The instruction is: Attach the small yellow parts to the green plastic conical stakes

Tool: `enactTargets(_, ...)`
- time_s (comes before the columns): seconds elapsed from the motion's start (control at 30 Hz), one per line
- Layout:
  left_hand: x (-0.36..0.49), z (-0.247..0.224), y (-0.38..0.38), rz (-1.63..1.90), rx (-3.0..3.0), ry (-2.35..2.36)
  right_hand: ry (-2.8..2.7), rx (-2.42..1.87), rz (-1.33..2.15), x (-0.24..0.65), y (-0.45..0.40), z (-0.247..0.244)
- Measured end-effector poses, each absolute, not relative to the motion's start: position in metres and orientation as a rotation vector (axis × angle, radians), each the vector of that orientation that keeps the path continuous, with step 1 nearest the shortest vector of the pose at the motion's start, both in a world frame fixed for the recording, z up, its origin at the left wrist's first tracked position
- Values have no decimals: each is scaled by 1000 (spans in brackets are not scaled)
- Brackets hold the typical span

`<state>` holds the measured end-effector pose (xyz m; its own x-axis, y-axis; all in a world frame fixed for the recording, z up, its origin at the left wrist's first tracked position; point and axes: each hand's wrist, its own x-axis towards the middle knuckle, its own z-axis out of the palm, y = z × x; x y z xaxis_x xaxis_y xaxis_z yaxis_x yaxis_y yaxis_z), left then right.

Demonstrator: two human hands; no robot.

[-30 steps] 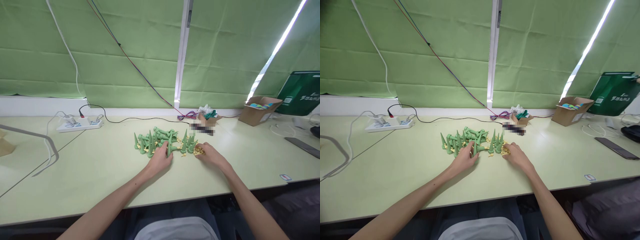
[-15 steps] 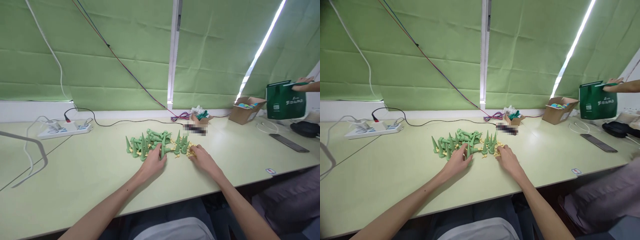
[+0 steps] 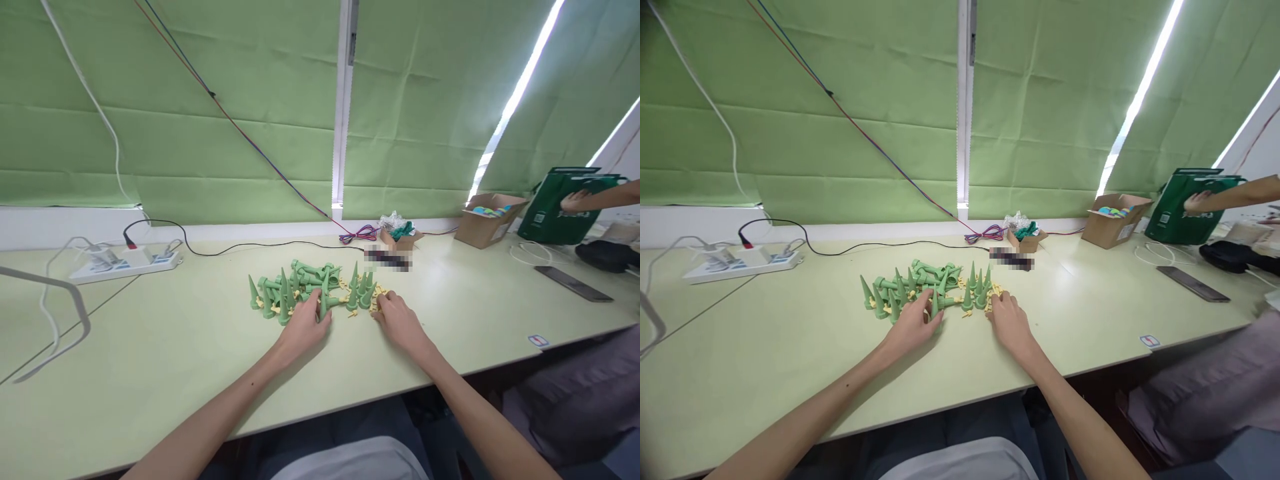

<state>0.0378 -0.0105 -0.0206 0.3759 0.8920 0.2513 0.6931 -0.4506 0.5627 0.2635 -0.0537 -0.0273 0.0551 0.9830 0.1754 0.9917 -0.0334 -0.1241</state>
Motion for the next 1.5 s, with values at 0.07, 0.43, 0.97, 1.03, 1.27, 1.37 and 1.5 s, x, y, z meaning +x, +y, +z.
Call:
enactTargets(0.07, 38, -19, -11, 753, 2283, 1374, -2016, -2108, -111, 261, -54, -28)
enactTargets(0.43, 38, -18, -12, 747, 2269, 1367, -2014, -2108, -166, 256, -56, -27)
enactTargets(0.97, 37, -17, -11, 740, 2283, 1375, -1928, -2008, -327, 252, -64, -33)
enactTargets(1.03, 37, -17, -11, 740, 2285, 1380, -1871, -1974, -362, 248, -68, -31)
enactTargets(1.27, 37, -17, -9, 775, 2285, 1367, -1863, -1552, -288, 224, -79, -23)
enactTargets(1.37, 37, -18, -8, 779, 2275, 1377, -1979, -1295, -156, 213, -68, -25)
enactTargets(1.5, 36, -21, -4, 786, 2286, 1383, -2109, -985, -85, 201, -40, -31)
